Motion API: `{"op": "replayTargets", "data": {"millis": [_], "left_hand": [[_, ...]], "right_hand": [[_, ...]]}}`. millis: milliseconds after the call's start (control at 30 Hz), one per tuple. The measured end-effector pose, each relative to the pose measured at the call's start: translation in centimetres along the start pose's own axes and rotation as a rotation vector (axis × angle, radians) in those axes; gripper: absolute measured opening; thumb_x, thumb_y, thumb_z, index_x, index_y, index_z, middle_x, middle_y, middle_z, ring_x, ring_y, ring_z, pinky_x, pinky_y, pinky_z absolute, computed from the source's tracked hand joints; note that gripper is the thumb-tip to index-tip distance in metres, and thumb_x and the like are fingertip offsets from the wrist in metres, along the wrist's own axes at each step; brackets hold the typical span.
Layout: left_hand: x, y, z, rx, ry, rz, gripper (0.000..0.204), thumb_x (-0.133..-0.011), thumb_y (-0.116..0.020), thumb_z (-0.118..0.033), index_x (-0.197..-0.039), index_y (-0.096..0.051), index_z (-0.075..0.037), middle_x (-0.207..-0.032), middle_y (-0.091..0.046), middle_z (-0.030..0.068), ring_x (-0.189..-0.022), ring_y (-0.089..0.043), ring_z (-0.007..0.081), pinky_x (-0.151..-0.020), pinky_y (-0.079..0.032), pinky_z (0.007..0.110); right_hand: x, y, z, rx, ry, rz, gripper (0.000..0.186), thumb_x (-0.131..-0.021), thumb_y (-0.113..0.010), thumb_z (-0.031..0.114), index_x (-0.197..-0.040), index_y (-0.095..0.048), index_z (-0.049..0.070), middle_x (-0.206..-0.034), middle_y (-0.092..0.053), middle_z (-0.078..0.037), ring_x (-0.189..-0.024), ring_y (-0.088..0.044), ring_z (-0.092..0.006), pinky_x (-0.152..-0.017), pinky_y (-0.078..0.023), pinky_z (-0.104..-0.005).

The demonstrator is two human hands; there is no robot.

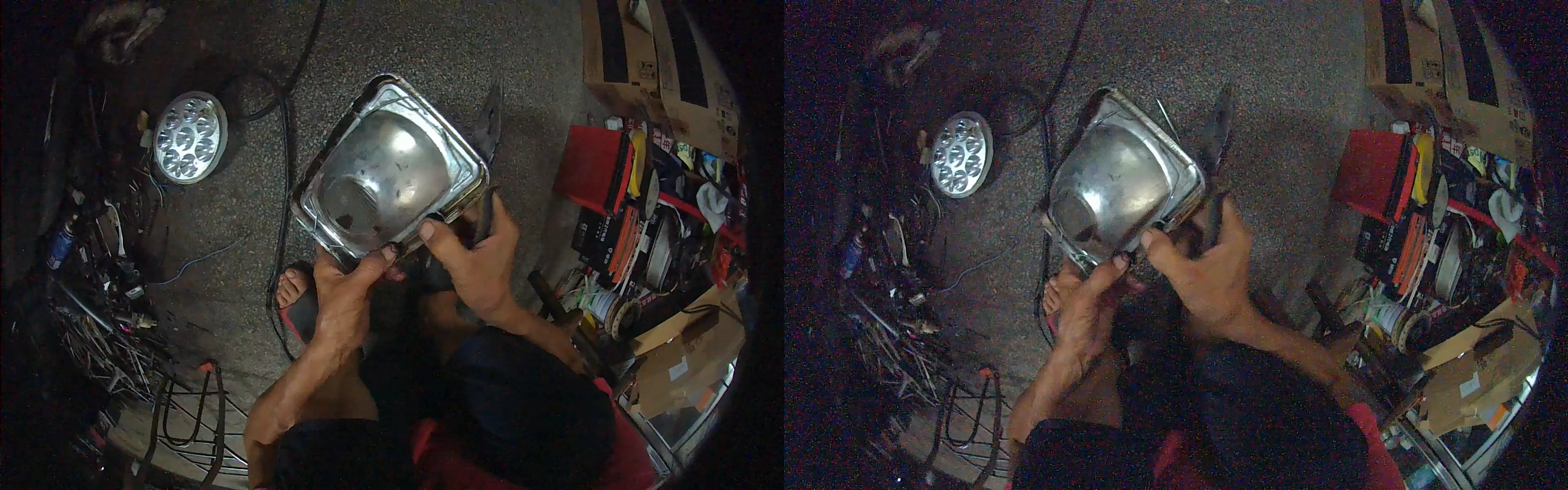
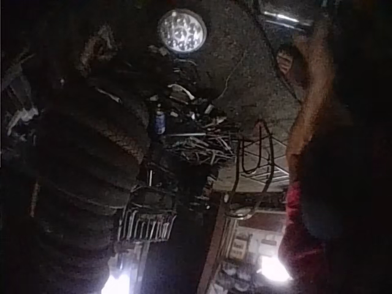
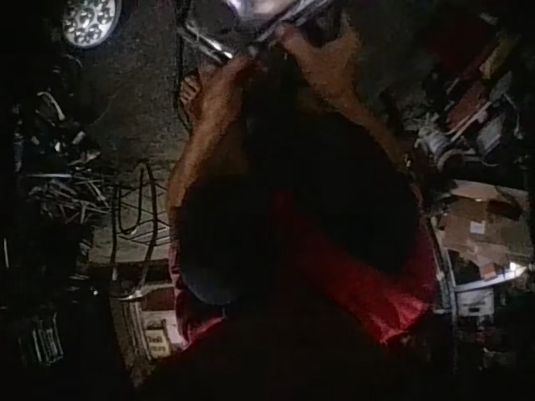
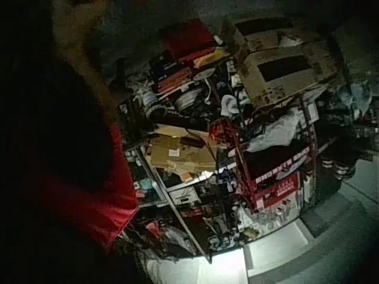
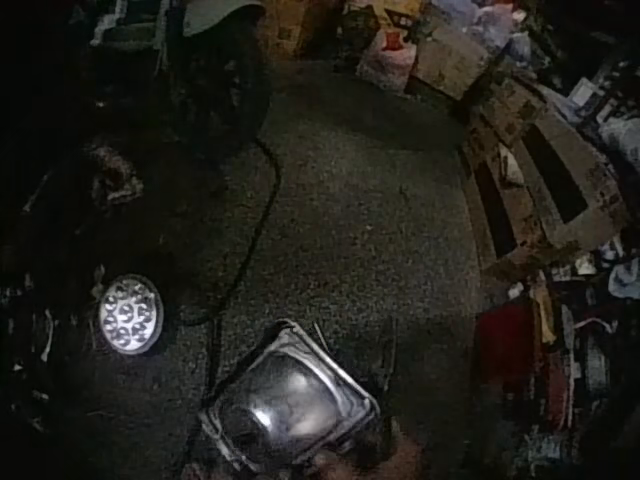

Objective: The person uses a screwdriver to remove screws from a red and black rectangular device, then uses pliers to adjust a metal reflector component. The person handles the device and reflector repeatedly while seated in a cluttered workshop.

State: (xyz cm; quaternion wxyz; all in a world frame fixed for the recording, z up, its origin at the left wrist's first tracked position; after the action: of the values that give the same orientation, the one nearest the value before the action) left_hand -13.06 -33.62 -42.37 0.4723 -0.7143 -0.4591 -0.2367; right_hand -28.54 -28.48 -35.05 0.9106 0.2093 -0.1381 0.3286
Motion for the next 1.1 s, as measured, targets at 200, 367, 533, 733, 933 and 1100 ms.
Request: {"op": "replayTargets", "data": {"millis": [200, 367, 533, 733, 933, 1100], "left_hand": [[-0.1, 0.8, -0.8, -0.018, -0.101, -0.03, 0.051, -0.075, -0.066, -0.001, -0.118, -0.039, -0.004, -0.094, -0.057, 0.0078, -0.072, -0.057, 0.0158, -0.061, -0.051, 0.029], [-0.1, 0.9, -0.9, 0.098, -0.023, 0.057, 0.052, -0.078, -0.061, 0.0, -0.125, -0.037, -0.004, -0.107, -0.056, 0.0121, -0.087, -0.06, 0.0215, -0.065, -0.054, 0.033], [0.0, 1.1, -1.1, 0.115, 0.001, 0.136, 0.053, -0.08, -0.055, 0.002, -0.129, -0.035, -0.002, -0.114, -0.056, 0.0153, -0.094, -0.062, 0.0278, -0.069, -0.056, 0.037], [-0.9, 1.5, -1.2, 0.043, 0.005, 0.144, 0.049, -0.08, -0.053, 0.003, -0.127, -0.037, 0.0, -0.112, -0.057, 0.0159, -0.092, -0.063, 0.0286, -0.071, -0.056, 0.035], [-2.4, 4.0, -1.1, 0.003, -0.074, 0.047, 0.048, -0.08, -0.054, 0.002, -0.125, -0.038, 0.001, -0.11, -0.059, 0.0151, -0.088, -0.064, 0.0277, -0.072, -0.053, 0.032], [-3.6, 5.8, -0.4, -0.102, -0.142, 0.03, 0.05, -0.08, -0.054, 0.001, -0.127, -0.038, -0.001, -0.113, -0.056, 0.0127, -0.09, -0.061, 0.0238, -0.073, -0.053, 0.031]], "right_hand": [[0.2, -1.1, 0.1, -0.084, 0.02, 0.02, 0.035, -0.077, -0.07, 0.01, -0.107, -0.055, -0.001, -0.092, -0.063, -0.005, -0.082, -0.058, -0.01, -0.074, -0.046, -0.0255], [0.0, -1.0, -1.3, -0.063, -0.112, 0.046, 0.028, -0.077, -0.07, 0.015, -0.097, -0.056, 0.001, -0.072, -0.058, -0.001, -0.059, -0.051, -0.0052, -0.052, -0.041, -0.0207], [-0.3, -0.3, -2.6, -0.12, -0.212, 0.063, 0.029, -0.077, -0.071, 0.019, -0.096, -0.056, 0.002, -0.072, -0.058, 0.0, -0.056, -0.05, -0.0055, -0.049, -0.04, -0.0215], [-0.9, 0.6, -4.7, -0.171, -0.366, 0.095, 0.025, -0.081, -0.068, 0.026, -0.094, -0.057, 0.007, -0.072, -0.061, 0.0, -0.054, -0.052, -0.0063, -0.046, -0.04, -0.0211], [0.0, 3.1, -6.4, -0.14, -0.419, 0.075, 0.027, -0.086, -0.06, 0.03, -0.099, -0.057, 0.007, -0.074, -0.062, -0.001, -0.058, -0.055, -0.0071, -0.048, -0.042, -0.0232], [3.1, 1.9, -6.2, 0.165, -0.537, 0.603, 0.024, -0.09, -0.055, 0.027, -0.1, -0.058, 0.006, -0.075, -0.061, -0.001, -0.061, -0.055, -0.0092, -0.05, -0.043, -0.0243]]}}
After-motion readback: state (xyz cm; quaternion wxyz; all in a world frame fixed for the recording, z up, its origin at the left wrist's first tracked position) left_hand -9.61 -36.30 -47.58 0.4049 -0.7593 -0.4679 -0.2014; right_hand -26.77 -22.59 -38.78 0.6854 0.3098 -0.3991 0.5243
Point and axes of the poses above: each hand's wrist, its own x-axis away from the middle knuckle, its own y-axis out of the back of the hand, z = x × y, the point moved 10 cm from there along -x, towards the middle knuckle
